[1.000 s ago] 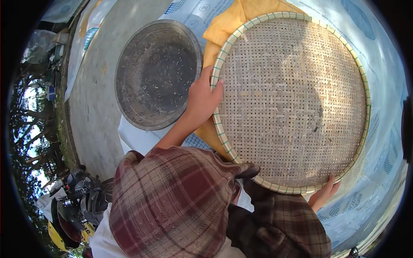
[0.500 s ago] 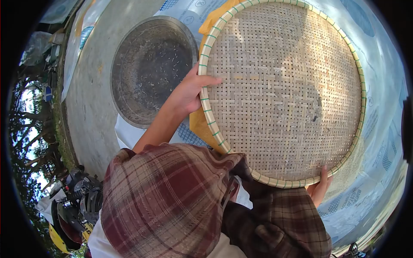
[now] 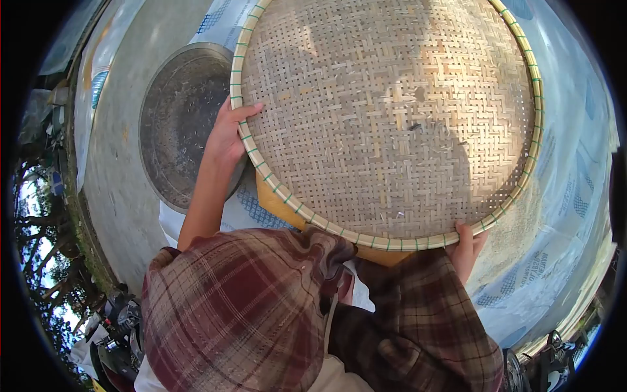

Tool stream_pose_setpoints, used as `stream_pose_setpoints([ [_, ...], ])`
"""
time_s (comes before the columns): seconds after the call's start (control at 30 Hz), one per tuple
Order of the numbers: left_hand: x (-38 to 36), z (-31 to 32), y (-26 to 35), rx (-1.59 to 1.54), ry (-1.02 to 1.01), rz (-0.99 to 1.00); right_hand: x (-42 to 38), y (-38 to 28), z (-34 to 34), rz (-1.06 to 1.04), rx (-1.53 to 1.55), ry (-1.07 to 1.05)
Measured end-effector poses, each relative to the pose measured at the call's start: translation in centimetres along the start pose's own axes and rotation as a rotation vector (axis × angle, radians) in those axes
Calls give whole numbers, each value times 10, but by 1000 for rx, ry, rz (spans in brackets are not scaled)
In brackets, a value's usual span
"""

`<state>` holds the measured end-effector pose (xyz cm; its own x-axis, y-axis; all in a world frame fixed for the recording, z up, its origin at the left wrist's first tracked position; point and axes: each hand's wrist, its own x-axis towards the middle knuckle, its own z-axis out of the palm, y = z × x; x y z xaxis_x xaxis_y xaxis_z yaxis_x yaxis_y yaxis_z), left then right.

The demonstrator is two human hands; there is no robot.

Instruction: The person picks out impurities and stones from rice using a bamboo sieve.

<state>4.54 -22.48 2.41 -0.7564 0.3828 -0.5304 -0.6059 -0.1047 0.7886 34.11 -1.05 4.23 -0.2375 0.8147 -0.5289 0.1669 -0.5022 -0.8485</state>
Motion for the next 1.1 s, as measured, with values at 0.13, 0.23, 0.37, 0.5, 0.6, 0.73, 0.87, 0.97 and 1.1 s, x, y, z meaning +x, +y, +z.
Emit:
stream_pose_setpoints([
  [0.13,-18,11,3,56,-36,37,19,6,-7,23,140,63],
  [0.23,-41,56,-5,61,-20,148,31,3,-53,144,354,-41],
  [0.37,1,13,10,90,-68,-24,6,20,-23,-214,-183,16],
  [0.5,-19,20,6,136,77,48,22,18,-26,-27,54,41],
  [0.6,-48,62,-11,137,12,116,26,-17,-52,2,167,101],
  [0.73,-8,14,-4,118,95,-7,-2,-8,1,-189,65,107],
  [0.87,-12,-5,4,304,230,58,0,0,6,-63,100,9],
  [0.97,-32,41,-25,503,278,267,11,-29,-22,-12,136,160],
  [1.1,-18,32,-19,374,206,206,-4,-15,-4,-169,-13,146],
])
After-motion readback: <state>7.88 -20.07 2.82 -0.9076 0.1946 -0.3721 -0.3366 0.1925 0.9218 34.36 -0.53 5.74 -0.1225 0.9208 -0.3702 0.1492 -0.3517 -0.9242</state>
